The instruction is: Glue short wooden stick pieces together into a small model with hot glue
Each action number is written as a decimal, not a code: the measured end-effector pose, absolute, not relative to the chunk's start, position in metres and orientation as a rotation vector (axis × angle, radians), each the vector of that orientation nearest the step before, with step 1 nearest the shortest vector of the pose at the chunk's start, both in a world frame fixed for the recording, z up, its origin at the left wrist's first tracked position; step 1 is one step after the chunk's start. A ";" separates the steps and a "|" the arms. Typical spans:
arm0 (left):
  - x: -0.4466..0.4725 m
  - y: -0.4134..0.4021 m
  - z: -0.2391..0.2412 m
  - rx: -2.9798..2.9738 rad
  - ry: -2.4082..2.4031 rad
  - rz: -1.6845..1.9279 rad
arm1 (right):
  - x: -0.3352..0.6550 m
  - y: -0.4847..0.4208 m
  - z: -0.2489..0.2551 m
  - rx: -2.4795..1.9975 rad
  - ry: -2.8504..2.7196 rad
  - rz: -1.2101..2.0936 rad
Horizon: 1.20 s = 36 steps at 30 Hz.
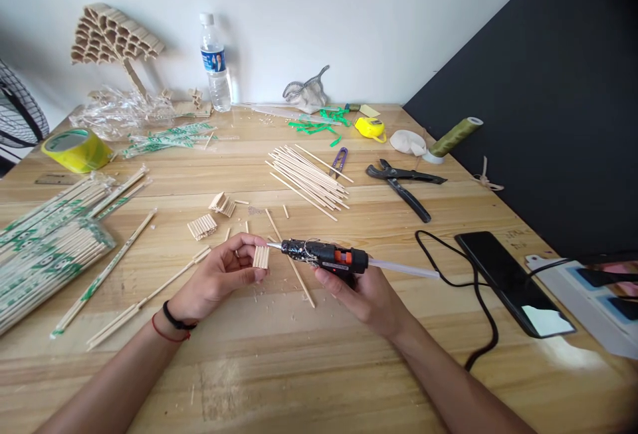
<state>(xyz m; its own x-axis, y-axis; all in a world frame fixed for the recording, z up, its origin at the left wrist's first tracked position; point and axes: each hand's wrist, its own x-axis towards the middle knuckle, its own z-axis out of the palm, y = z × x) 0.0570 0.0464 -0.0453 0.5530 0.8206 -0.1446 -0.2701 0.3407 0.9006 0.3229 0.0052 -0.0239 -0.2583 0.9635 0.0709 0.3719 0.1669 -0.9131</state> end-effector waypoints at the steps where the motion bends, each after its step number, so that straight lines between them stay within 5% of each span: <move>1: 0.057 0.046 -0.045 0.974 0.669 0.781 | 0.323 0.005 -0.024 -1.276 -1.745 1.074; 36: 0.057 0.046 -0.041 1.006 0.695 0.772 | 0.324 0.005 -0.023 -1.296 -1.768 1.075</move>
